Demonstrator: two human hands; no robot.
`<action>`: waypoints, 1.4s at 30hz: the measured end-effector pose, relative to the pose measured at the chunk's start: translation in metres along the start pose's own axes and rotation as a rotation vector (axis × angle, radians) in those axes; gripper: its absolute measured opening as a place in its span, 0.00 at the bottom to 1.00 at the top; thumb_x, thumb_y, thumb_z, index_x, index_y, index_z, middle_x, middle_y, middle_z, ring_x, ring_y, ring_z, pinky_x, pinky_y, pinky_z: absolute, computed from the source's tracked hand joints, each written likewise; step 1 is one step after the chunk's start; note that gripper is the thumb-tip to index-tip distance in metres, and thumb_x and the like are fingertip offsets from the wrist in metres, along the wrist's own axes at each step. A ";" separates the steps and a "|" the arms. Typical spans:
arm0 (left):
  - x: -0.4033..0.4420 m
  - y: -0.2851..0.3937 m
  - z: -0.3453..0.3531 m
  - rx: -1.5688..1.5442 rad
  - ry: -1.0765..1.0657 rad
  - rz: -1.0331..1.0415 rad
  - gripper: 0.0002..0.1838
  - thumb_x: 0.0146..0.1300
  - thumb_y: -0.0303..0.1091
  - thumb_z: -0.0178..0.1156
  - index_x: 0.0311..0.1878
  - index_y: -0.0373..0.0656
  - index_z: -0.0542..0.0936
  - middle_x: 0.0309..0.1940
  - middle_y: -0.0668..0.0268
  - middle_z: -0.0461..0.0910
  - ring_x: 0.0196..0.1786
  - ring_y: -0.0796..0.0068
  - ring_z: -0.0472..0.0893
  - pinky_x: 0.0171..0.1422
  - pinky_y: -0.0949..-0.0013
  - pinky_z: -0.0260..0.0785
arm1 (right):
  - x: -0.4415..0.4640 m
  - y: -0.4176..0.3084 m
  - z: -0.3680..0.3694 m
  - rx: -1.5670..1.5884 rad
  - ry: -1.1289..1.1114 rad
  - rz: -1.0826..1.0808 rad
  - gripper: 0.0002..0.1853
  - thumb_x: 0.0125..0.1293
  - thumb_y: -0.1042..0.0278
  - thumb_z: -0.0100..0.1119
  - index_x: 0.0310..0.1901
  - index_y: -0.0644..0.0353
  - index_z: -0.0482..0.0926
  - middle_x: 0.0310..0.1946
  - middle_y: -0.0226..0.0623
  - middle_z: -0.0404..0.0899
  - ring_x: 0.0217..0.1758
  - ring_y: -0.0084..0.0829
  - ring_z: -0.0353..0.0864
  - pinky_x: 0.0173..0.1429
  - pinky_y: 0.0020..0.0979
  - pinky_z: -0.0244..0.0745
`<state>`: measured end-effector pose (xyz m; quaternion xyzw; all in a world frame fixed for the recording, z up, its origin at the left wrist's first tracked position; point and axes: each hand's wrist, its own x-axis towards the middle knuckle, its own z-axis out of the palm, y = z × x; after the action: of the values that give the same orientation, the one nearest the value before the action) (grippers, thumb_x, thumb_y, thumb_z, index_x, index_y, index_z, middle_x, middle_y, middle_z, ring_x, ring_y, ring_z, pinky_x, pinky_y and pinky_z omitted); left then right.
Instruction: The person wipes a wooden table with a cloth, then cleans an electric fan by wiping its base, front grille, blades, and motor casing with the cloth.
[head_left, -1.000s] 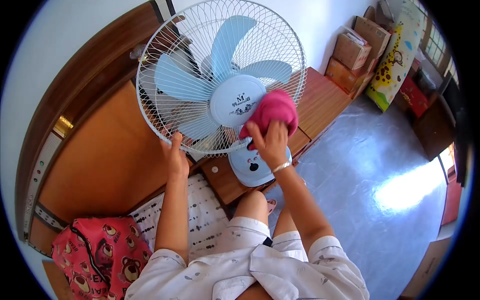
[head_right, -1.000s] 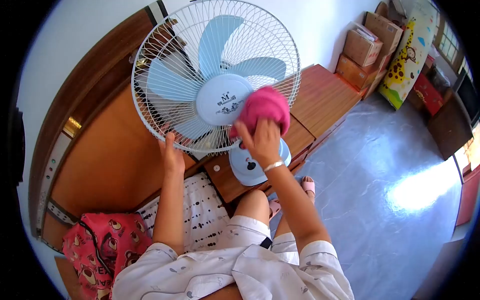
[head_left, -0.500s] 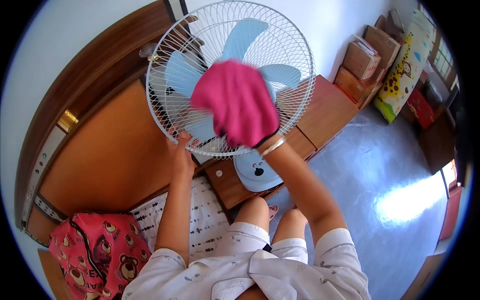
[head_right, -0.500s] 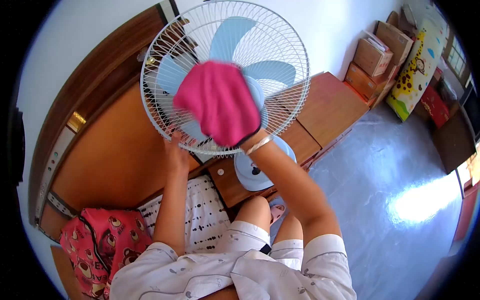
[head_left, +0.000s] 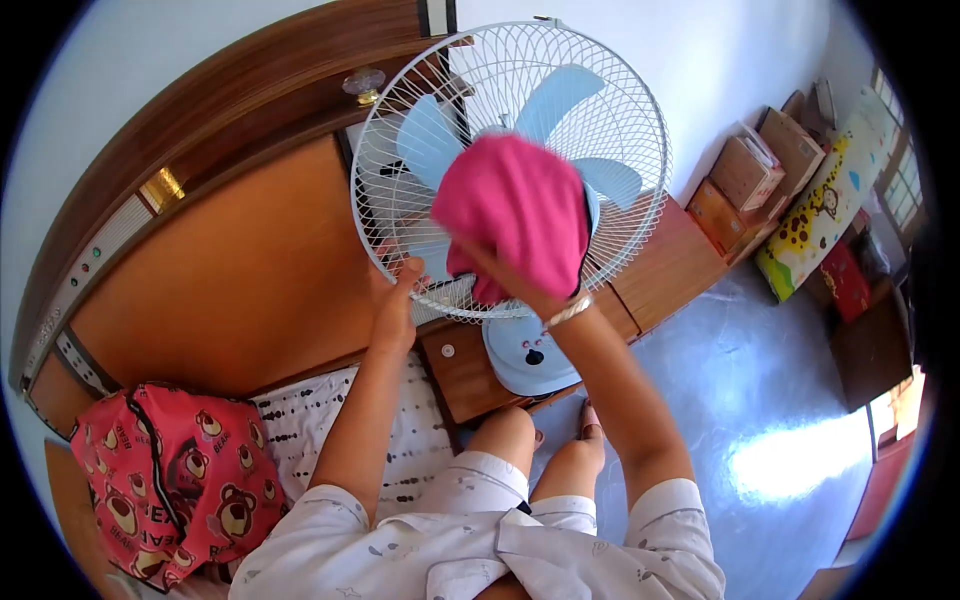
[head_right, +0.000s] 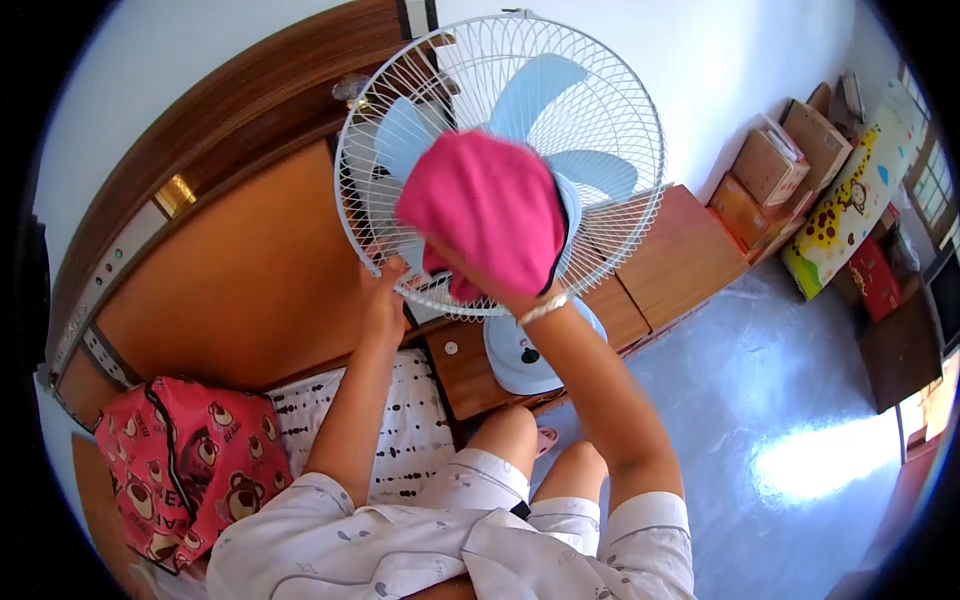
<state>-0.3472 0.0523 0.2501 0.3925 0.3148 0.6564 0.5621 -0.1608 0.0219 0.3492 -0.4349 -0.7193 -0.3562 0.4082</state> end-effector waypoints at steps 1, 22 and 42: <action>-0.001 0.002 0.002 0.013 0.013 -0.005 0.41 0.56 0.44 0.72 0.67 0.44 0.60 0.56 0.62 0.70 0.54 0.71 0.73 0.54 0.63 0.73 | 0.028 -0.002 -0.015 0.247 -0.279 0.206 0.26 0.68 0.50 0.59 0.60 0.59 0.74 0.50 0.42 0.81 0.56 0.38 0.79 0.61 0.41 0.71; 0.020 -0.017 -0.013 0.014 -0.026 -0.083 0.40 0.58 0.41 0.70 0.69 0.47 0.58 0.56 0.63 0.69 0.56 0.68 0.72 0.56 0.56 0.72 | 0.056 0.063 -0.034 0.563 0.073 0.395 0.12 0.73 0.62 0.52 0.50 0.59 0.75 0.36 0.38 0.82 0.46 0.34 0.81 0.55 0.38 0.73; 0.026 -0.015 -0.024 -0.010 -0.125 -0.057 0.43 0.59 0.52 0.68 0.72 0.49 0.60 0.67 0.61 0.67 0.66 0.61 0.70 0.64 0.49 0.69 | -0.071 0.010 -0.029 0.570 -0.465 0.900 0.25 0.66 0.59 0.57 0.64 0.54 0.72 0.56 0.50 0.74 0.63 0.52 0.71 0.66 0.48 0.65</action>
<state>-0.3616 0.0811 0.2295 0.4207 0.2870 0.6160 0.6010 -0.1230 -0.0234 0.2989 -0.6376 -0.6019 0.1647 0.4518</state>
